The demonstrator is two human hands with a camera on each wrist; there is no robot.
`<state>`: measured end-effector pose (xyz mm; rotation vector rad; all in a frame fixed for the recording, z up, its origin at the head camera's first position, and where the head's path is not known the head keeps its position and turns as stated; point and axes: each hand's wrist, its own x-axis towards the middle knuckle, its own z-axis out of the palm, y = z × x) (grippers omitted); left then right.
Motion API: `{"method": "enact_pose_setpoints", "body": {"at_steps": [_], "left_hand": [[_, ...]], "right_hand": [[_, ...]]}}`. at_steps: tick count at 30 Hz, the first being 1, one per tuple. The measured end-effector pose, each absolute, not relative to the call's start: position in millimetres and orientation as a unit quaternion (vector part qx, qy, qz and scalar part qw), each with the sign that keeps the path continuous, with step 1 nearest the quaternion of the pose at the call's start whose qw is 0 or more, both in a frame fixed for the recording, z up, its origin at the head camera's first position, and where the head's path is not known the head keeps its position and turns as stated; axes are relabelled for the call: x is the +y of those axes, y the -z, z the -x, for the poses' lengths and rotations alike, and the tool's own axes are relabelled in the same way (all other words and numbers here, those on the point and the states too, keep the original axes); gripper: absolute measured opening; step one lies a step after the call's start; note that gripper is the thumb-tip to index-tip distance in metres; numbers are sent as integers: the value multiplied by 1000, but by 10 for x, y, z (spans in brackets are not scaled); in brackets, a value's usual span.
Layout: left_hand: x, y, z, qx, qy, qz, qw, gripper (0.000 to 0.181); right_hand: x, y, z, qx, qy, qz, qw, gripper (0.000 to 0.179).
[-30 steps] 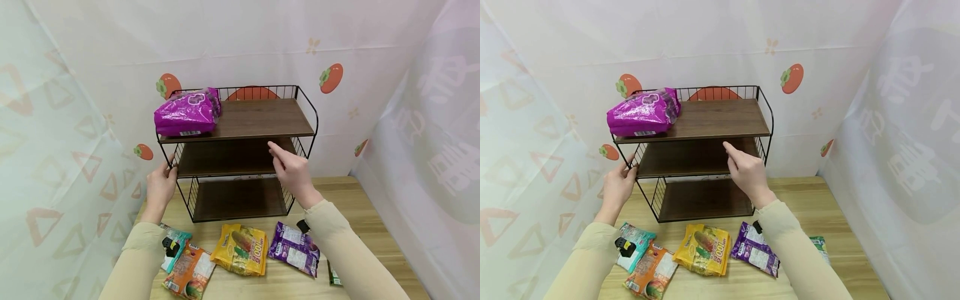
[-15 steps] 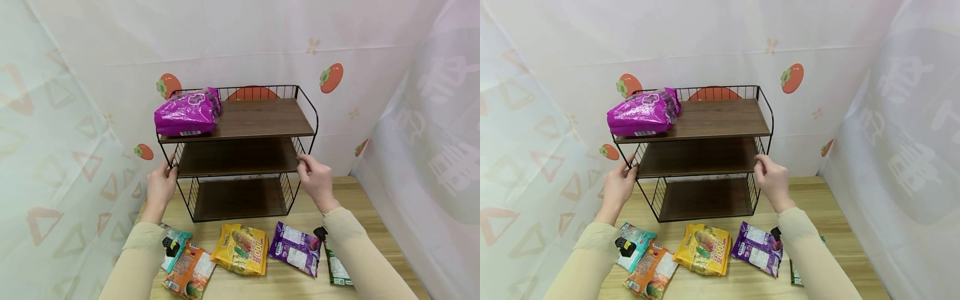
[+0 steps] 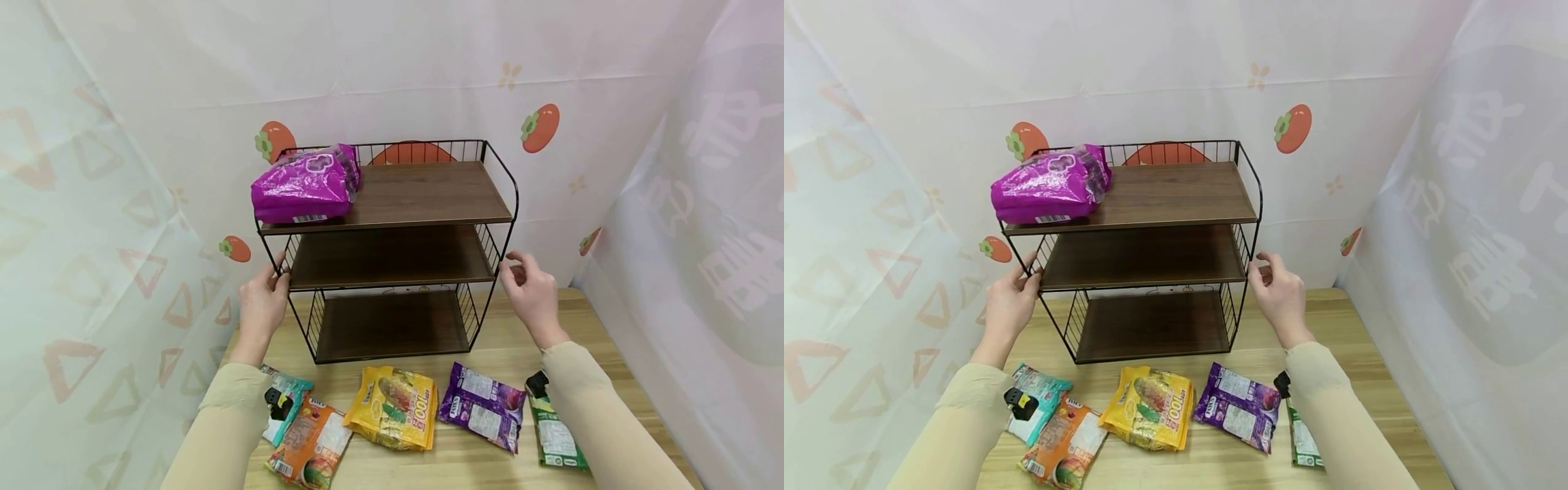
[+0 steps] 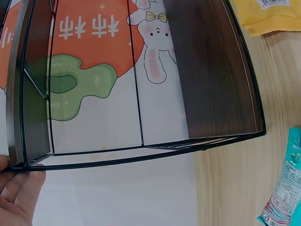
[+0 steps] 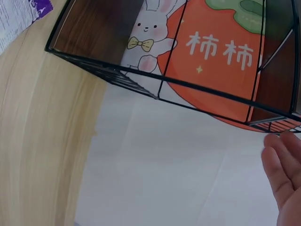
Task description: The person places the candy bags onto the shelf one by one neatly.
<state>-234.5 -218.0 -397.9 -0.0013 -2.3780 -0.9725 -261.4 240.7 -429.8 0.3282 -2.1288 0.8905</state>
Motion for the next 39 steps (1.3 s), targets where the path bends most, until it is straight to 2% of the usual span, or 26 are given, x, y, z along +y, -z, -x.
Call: {"method": "enact_pose_setpoints", "body": {"at_steps": [6,15,19,28,39], "left_hand": [[-2188,3992,2358,-888,368,-9,277,42],[-2178,4000,2358,-887,366,2,280,42],[-2176,4000,2352,-888,365,-2,278,42],[-2179,4005,2331,-884,385,-17,264,44],[-2241,4004,2132,-890,429,-21,153,57]], "right_hand": [[2403,4239,2660,-874,-345,-143,311,37],[2281,4075,2704,-889,-370,-87,253,36],[2244,4024,2699,-896,-361,-88,242,37],[2231,3967,2669,-914,-357,-78,177,43],[2222,3985,2680,-909,-376,-65,167,44]]}}
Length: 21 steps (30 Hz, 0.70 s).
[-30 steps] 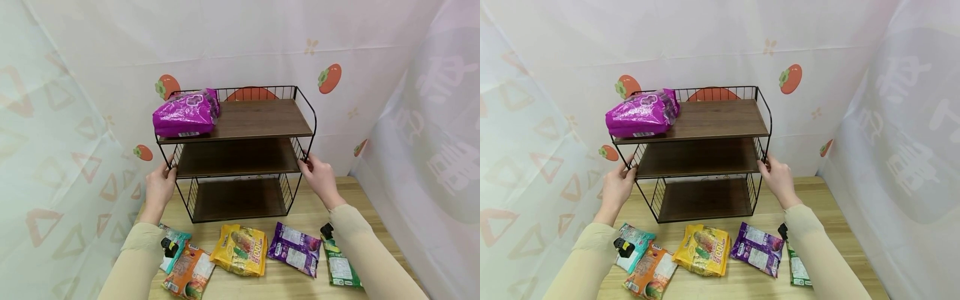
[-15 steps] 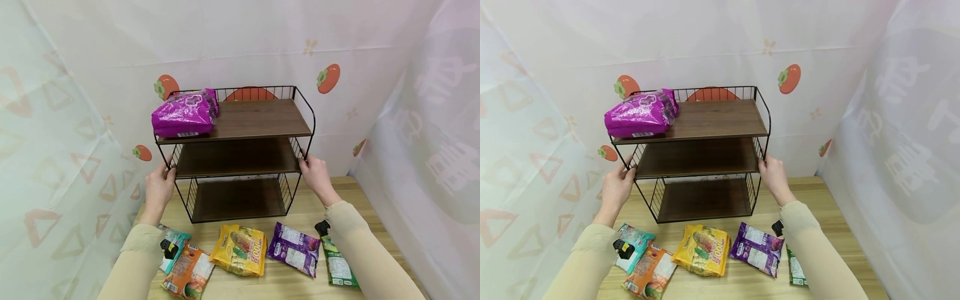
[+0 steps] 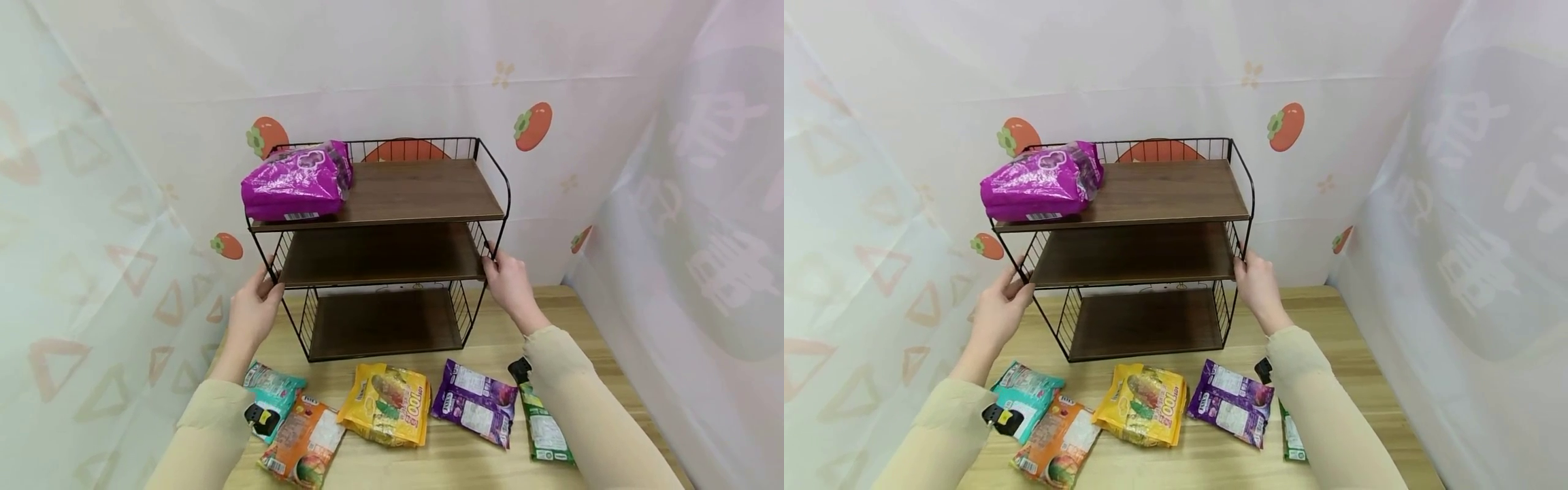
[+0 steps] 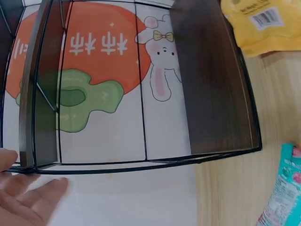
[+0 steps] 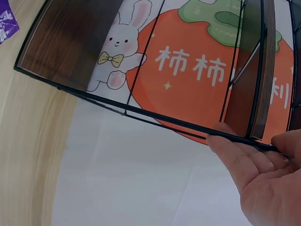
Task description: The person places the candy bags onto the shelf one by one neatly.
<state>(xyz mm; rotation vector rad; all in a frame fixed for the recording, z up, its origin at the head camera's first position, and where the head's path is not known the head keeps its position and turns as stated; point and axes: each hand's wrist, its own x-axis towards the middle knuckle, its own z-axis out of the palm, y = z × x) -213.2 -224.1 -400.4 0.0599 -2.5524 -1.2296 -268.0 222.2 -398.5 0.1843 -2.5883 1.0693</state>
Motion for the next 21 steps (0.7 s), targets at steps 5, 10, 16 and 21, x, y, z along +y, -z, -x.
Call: {"method": "enact_pose_setpoints", "body": {"at_steps": [5,10,16,21], "left_hand": [[-2264,4085,1949,-899,426,-8,103,70],[-2237,4258,1790,-904,421,3,74,77],[-2028,4517,1591,-914,404,-11,47,68],[-1739,4785,1407,-937,348,23,16,59]], "right_hand": [[2219,3992,2672,-906,-381,-70,172,44],[2222,4010,2672,-903,-384,-72,177,44],[2207,4016,2659,-902,-389,-72,172,45],[2209,4023,2660,-901,-391,-71,173,45]]}}
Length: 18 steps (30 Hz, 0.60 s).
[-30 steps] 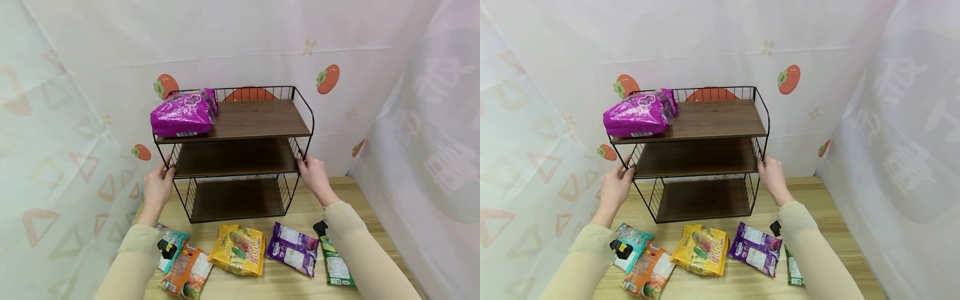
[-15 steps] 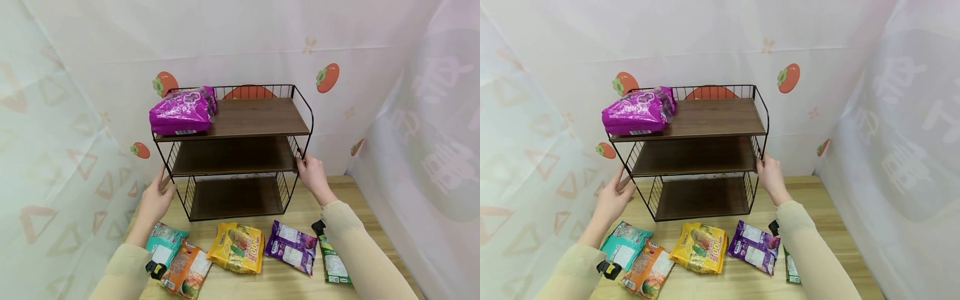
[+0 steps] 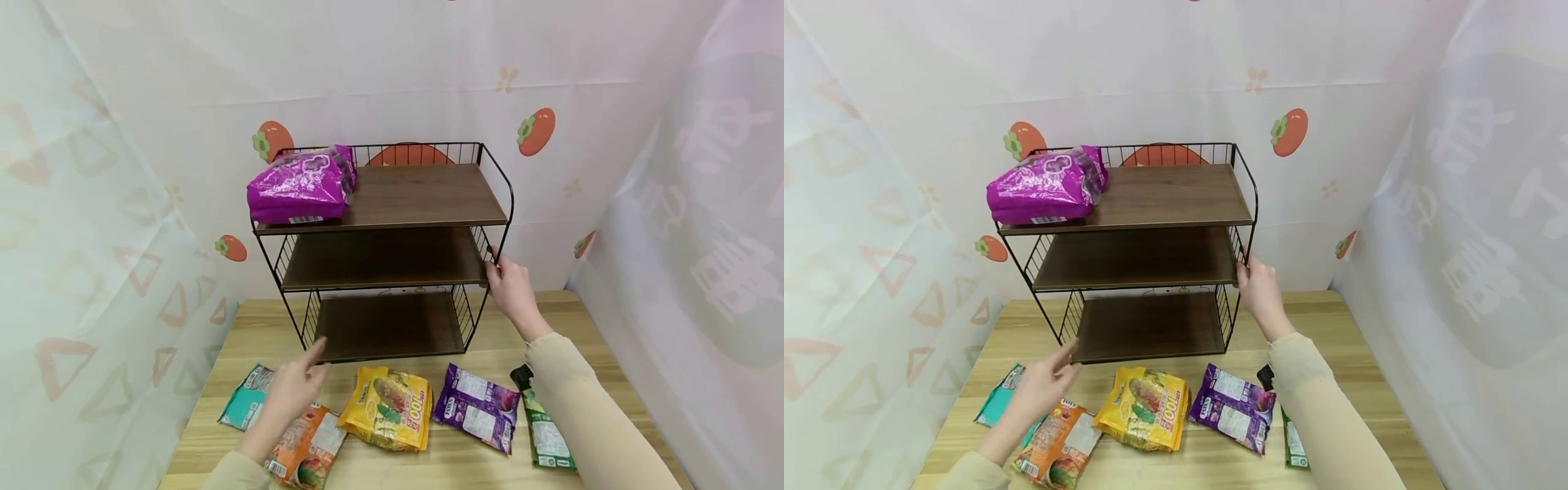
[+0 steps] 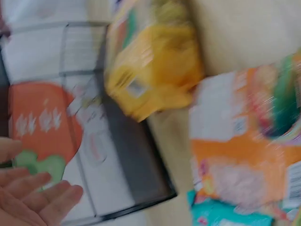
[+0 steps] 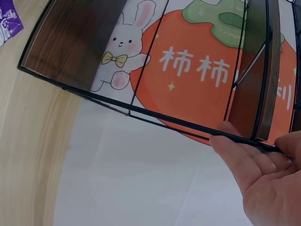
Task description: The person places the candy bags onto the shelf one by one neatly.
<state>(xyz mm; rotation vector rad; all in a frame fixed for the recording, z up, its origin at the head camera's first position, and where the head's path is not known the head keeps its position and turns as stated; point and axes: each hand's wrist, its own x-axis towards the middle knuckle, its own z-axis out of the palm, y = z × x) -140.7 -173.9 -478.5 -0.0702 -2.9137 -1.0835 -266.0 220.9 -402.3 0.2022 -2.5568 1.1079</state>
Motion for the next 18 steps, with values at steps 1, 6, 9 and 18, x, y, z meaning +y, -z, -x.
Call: {"method": "enact_pose_setpoints", "body": {"at_steps": [1,6,9,18], "left_hand": [[-1688,4841,1371,-941,336,40,8,58],[-1489,5095,1226,-953,268,141,-9,56],[-1399,5211,1161,-948,256,189,-28,54],[-1160,5491,1031,-929,192,313,-55,52]], "right_hand": [[2206,4027,2659,-901,-390,-71,176,44],[2195,4046,2661,-899,-386,-77,191,43],[2189,4050,2661,-899,-384,-80,197,42],[2195,4045,2651,-893,-392,-81,206,42]]}}
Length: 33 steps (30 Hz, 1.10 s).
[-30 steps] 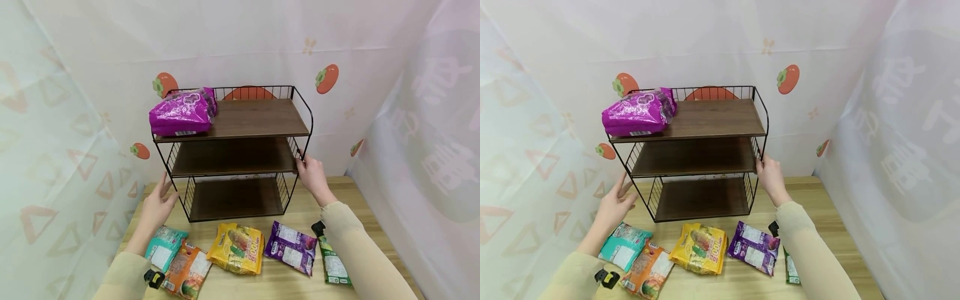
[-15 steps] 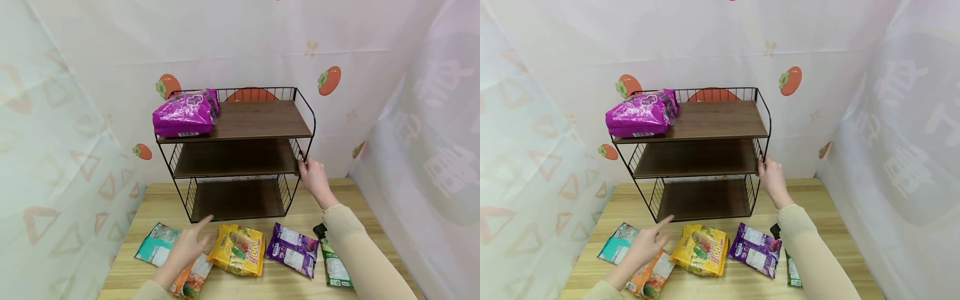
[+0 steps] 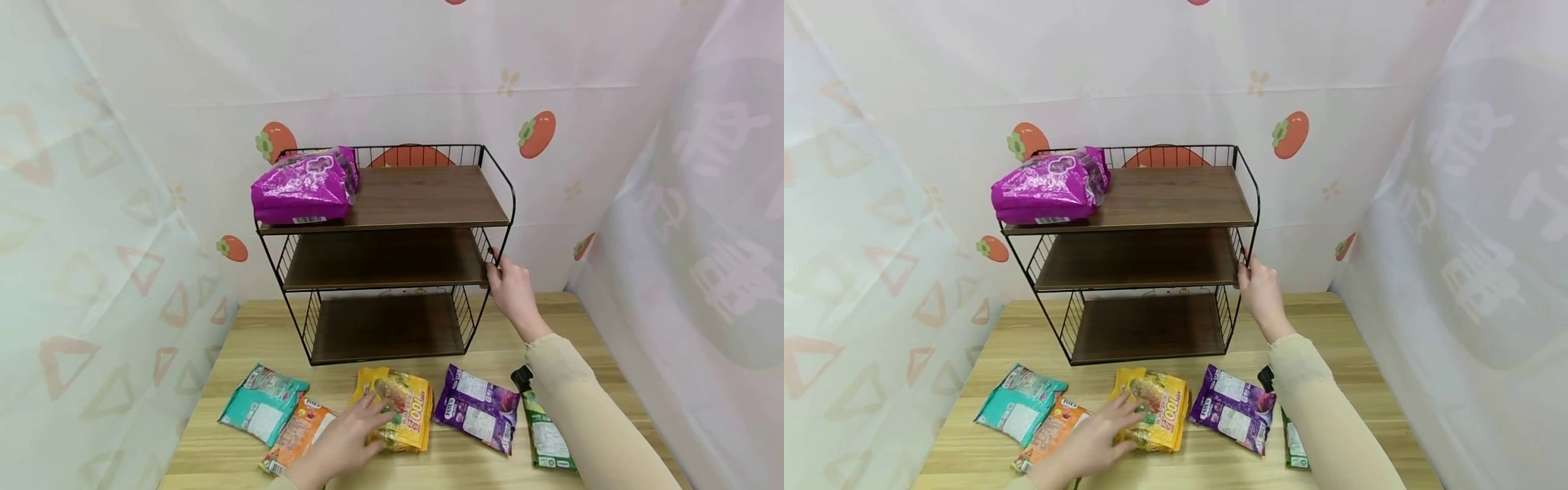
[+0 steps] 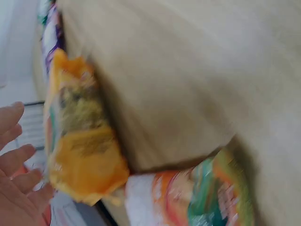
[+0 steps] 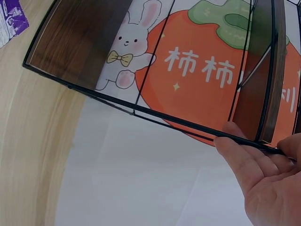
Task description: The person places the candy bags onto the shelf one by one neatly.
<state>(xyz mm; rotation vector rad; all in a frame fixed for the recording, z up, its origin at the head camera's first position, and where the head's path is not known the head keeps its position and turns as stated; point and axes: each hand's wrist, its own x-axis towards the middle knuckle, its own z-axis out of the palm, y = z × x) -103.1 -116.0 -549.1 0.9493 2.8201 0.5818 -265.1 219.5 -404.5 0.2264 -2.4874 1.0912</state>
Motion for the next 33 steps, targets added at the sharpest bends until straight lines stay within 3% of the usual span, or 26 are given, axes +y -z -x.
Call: {"method": "enact_pose_setpoints", "body": {"at_steps": [10,16,33], "left_hand": [[-1099,5829,997,908,-79,-405,-66,64],[-1098,5968,1003,897,-54,-416,-141,57],[-1048,6095,1017,899,-45,-410,-150,43]], "right_hand": [[2201,4067,2659,-890,-387,-86,225,40],[2189,4073,2662,-888,-387,-91,229,40],[2193,4086,2670,-889,-387,-91,226,41]]}}
